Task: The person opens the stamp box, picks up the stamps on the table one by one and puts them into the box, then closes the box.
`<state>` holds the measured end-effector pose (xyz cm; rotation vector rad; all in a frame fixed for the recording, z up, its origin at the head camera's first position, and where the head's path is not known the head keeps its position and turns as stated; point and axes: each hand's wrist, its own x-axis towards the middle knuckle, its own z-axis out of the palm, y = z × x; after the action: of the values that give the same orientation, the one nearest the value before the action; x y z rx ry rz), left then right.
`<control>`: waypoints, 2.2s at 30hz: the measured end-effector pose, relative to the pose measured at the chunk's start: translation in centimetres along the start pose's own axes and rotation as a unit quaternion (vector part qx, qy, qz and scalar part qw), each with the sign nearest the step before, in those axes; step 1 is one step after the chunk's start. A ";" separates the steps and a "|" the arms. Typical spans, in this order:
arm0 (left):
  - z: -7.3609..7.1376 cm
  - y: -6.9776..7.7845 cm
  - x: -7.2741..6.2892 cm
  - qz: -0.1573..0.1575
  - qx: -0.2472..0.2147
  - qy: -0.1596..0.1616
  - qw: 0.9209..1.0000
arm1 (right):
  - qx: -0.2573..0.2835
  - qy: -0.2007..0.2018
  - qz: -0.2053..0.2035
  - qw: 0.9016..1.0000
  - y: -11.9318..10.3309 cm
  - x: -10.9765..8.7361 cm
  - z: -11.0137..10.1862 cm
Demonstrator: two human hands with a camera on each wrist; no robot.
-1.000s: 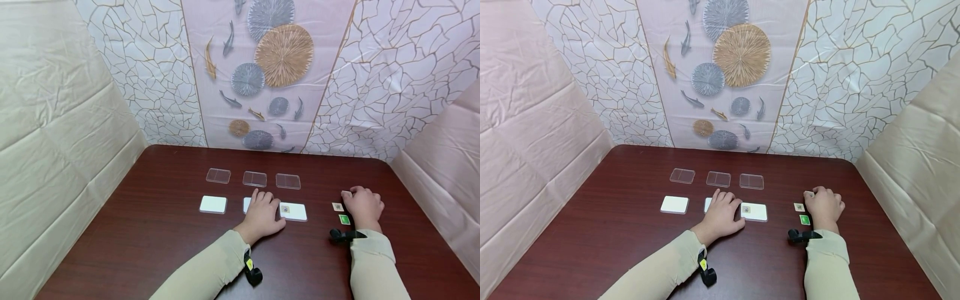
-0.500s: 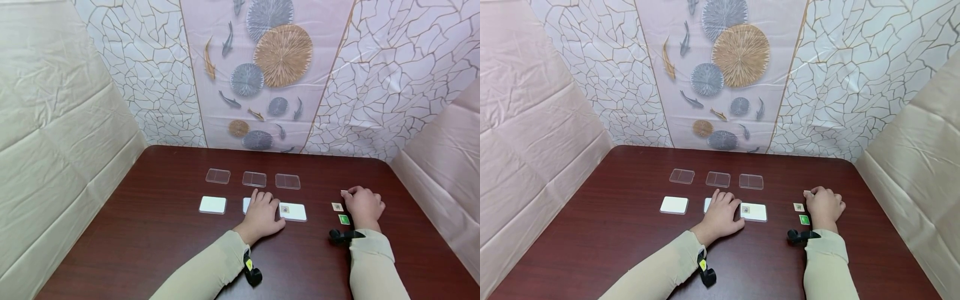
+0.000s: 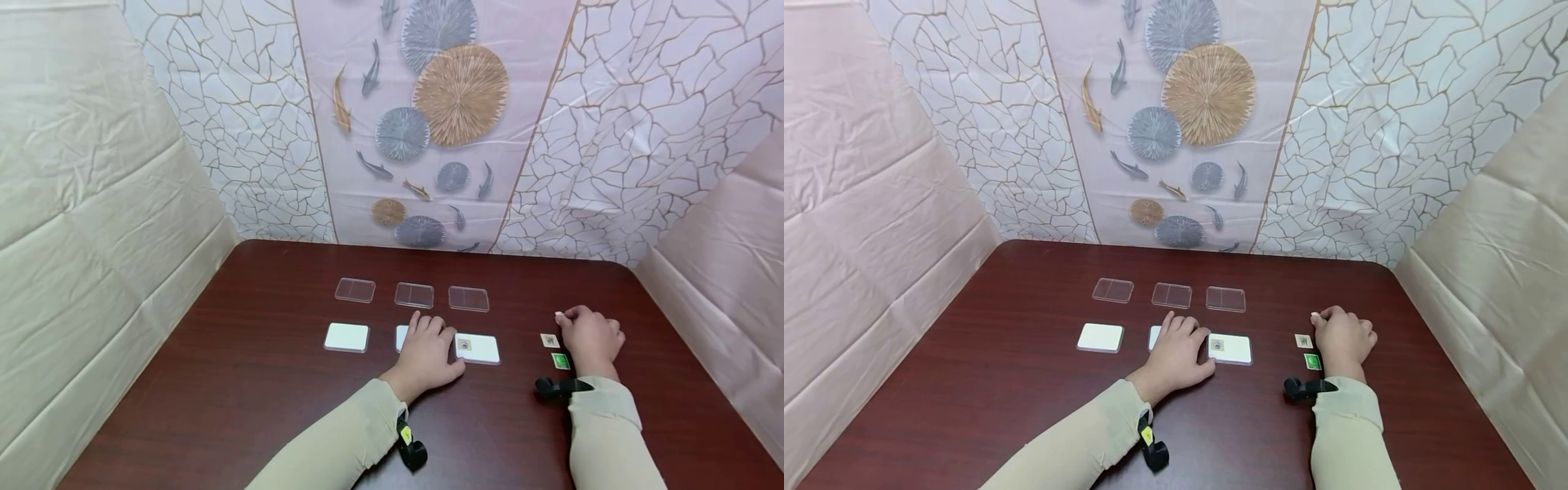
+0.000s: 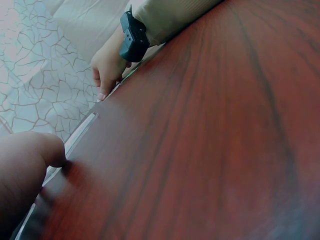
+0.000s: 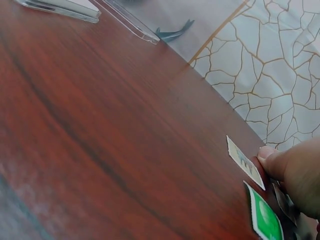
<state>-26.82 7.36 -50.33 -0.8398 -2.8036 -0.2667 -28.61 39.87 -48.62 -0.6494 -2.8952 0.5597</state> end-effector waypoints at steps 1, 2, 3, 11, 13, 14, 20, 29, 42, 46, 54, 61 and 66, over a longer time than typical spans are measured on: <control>0.1 0.0 0.0 -0.001 0.001 -0.002 1.000 | 0.002 0.002 -0.001 1.000 0.0 0.0 0.0; 0.1 0.0 0.0 -0.001 0.001 -0.002 1.000 | 0.004 0.004 -0.002 1.000 0.0 -0.1 0.0; 0.1 0.1 0.1 -0.003 0.001 -0.004 1.000 | 0.005 0.007 -0.003 1.000 0.0 -0.1 0.1; 0.3 0.0 0.1 -0.003 0.000 0.001 1.000 | 0.001 0.018 -0.025 1.000 0.0 -0.3 0.3; 0.2 0.0 0.0 -0.001 -0.001 0.006 1.000 | -0.002 0.023 -0.035 0.999 0.0 -0.3 0.4; 0.2 0.0 0.0 -0.001 -0.002 0.004 1.000 | -0.004 0.026 -0.041 0.999 0.0 -0.3 0.4; 0.0 0.1 -0.1 0.001 -0.002 0.001 1.000 | -0.012 0.034 -0.062 0.997 -0.3 -0.4 0.4; -0.3 0.2 -0.2 0.003 0.006 0.006 1.000 | 0.032 0.091 -0.078 0.992 -0.4 -0.5 0.9; 0.1 0.2 -0.2 -0.001 -0.007 0.004 1.000 | 0.098 0.149 -0.163 0.970 -1.2 -2.2 1.0; 0.1 0.3 -0.2 -0.005 -0.009 0.003 1.000 | 0.117 0.140 -0.173 0.968 -1.7 -2.9 1.3; 0.0 0.1 -0.1 -0.005 -0.012 0.008 1.000 | 0.156 0.144 -0.206 0.955 -3.3 -4.3 2.5; -0.1 0.0 -0.1 -0.004 -0.015 0.007 1.000 | 0.159 0.113 -0.228 0.954 -4.9 -5.8 3.3; -0.3 0.3 -0.2 -0.002 -0.017 0.007 1.000 | 0.186 0.056 -0.237 0.952 -5.8 -7.2 3.7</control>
<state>-26.40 7.42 -50.03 -0.8372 -2.7959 -0.3195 -25.15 30.67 -50.14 0.0650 -2.5887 0.9187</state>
